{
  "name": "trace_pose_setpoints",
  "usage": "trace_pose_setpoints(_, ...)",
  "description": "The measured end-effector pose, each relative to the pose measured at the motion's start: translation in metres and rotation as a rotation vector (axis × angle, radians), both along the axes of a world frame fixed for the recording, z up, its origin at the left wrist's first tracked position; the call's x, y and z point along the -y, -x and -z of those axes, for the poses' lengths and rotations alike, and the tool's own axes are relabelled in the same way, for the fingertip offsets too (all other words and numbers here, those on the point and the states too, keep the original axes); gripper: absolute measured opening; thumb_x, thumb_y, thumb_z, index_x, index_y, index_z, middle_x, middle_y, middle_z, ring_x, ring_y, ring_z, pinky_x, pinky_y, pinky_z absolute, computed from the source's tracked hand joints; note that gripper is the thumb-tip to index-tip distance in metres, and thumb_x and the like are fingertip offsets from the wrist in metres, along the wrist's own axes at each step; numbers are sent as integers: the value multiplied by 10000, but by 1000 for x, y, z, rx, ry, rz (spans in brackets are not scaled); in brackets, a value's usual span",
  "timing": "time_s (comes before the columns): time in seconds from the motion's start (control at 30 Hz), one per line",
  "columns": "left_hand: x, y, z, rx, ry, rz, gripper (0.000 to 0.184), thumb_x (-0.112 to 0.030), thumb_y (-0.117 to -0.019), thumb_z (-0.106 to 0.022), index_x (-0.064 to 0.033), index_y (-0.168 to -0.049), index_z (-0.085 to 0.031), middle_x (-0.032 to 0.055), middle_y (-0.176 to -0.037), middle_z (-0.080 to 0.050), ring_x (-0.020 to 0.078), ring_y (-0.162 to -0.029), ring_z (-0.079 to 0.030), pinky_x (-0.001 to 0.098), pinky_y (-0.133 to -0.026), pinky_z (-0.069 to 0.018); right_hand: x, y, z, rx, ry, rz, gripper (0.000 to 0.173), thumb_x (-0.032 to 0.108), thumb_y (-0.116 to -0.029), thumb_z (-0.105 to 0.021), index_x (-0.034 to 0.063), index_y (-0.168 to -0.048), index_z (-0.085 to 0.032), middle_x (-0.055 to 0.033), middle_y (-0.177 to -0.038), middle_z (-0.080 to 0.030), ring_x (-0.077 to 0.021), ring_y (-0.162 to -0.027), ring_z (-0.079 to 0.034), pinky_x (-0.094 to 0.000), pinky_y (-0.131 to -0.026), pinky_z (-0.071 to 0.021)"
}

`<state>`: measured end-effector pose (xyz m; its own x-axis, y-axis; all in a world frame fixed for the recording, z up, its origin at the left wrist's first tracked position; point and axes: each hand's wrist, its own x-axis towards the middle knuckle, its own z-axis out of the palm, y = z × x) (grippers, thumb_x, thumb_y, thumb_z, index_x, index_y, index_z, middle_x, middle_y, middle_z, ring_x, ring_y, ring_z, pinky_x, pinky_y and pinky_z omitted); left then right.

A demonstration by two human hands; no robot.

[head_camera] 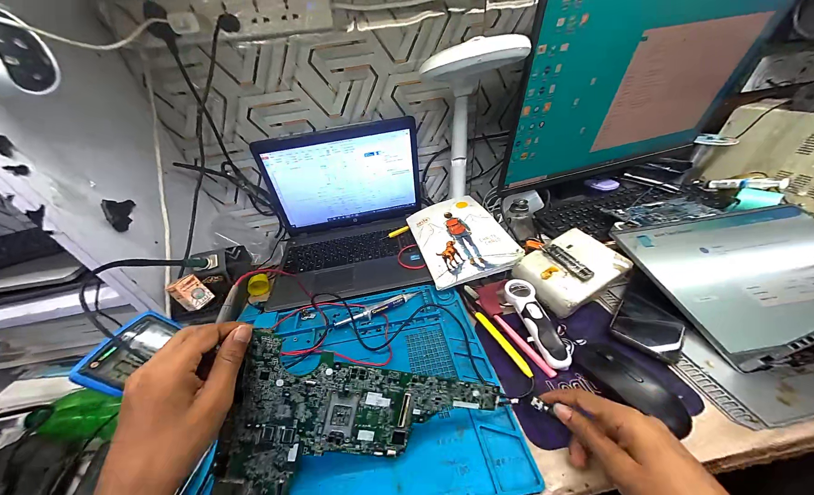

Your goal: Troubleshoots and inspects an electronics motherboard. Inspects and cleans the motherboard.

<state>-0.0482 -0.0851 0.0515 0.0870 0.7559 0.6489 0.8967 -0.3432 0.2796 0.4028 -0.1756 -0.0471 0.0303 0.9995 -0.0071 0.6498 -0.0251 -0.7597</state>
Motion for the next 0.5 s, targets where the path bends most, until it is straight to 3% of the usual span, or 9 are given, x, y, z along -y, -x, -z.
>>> trace_pose_setpoints(0.17,-41,10,21,67,118,57,433,-507,-999,-493,-159,-989,-752,-25,-910,-690,94,-754,-633,365,-658,-528,6,-5,0,253,-127,115,336,494,-983,-601,238,-1019,-816,14,-879,-785,-183,-781,-742,-543,-715,-582)
trace_pose_setpoints(0.43,-59,11,54,250,117,112,377,-435,-1007,-535,-130,-952,-749,-18,-898,-697,54,-786,-640,278,-698,-528,16,5,1,364,-181,148,275,487,-929,-689,255,-983,-825,-52,-1004,-738,-236,-880,-705,-511,-720,-570)
trace_pose_setpoints(0.5,-61,10,58,301,104,138,354,-403,-1010,-543,-124,-940,-749,-24,-900,-704,37,-793,-644,237,-704,-529,17,6,2,365,-192,148,292,484,-930,-691,242,-1031,-818,-39,-972,-740,-212,-823,-702,-481,-677,-571)
